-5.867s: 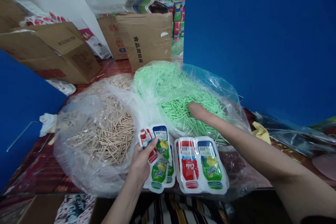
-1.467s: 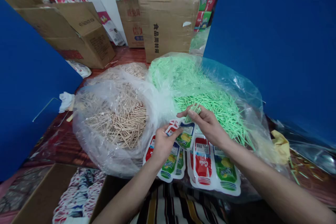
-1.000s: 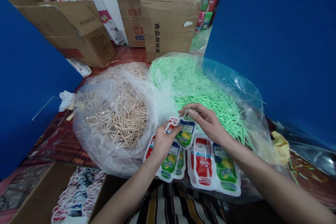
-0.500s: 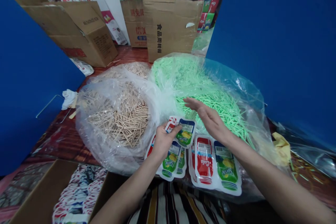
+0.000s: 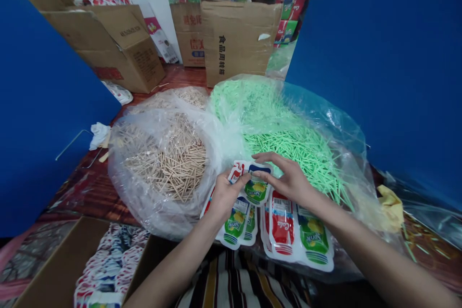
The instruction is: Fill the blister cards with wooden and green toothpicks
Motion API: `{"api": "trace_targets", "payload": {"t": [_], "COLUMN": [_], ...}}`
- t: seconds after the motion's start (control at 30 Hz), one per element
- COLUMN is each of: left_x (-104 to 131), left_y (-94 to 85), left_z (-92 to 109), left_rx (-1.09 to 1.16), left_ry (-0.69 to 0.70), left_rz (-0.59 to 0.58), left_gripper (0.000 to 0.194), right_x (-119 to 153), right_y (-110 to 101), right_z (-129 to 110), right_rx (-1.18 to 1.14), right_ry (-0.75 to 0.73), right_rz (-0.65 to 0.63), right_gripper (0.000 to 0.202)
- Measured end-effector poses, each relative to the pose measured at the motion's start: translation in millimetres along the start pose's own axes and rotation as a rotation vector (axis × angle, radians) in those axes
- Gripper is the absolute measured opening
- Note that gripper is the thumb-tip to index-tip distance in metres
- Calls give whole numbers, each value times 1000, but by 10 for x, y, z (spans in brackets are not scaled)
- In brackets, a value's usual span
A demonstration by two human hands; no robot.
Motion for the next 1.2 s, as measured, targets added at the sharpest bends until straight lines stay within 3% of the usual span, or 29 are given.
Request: {"api": "trace_targets", "payload": {"t": [0.1, 0.3, 0.37, 0.5, 0.6, 0.67, 0.9, 1.07, 1.13, 1.2], "left_x": [13, 34, 38, 54, 78, 97, 139, 180, 216, 258], "left_y": [-3, -10, -23, -18, 22, 54, 35, 77, 159, 287], "left_z": [20, 125, 121, 117, 157, 201, 302, 501, 621, 665], "left_rx": [-7, -55, -42, -17, -3, 24, 4, -124, -169, -154], "left_ry": [8, 67, 53, 48, 63, 74, 54, 133, 195, 184], "left_rz": [11, 21, 33, 15, -32, -66, -45, 32, 40, -23], "left_gripper": [27, 26, 27, 27, 28, 29, 30, 29, 27, 29], "right_x": [1, -2, 0, 52, 109, 121, 115, 69, 61, 99], "right_y": [-13, 53, 35, 104, 236, 242, 136, -8, -177, -349], "right_z": [-20, -34, -30, 92, 187, 228, 209, 66, -27, -113], "right_rx": [-61, -85, -89, -338, -532, -571, -562, -502, -486, -480], "right_ry": [42, 90, 121, 344, 479, 515, 544, 451, 421, 449], "right_rz": [25, -122, -105, -84, -130, -89, 79, 194, 247, 235], "right_gripper": [22, 24, 29, 51, 34, 30, 35, 29, 38, 61]}}
Point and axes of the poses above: each hand's wrist, its own x-axis away from the middle knuckle, its own y-axis out of the palm, z = x × y, the point moved 6 cm from there along -x, towards the middle knuckle, and after that the axes turned 1 degree about -y, right-handed, at the moved point
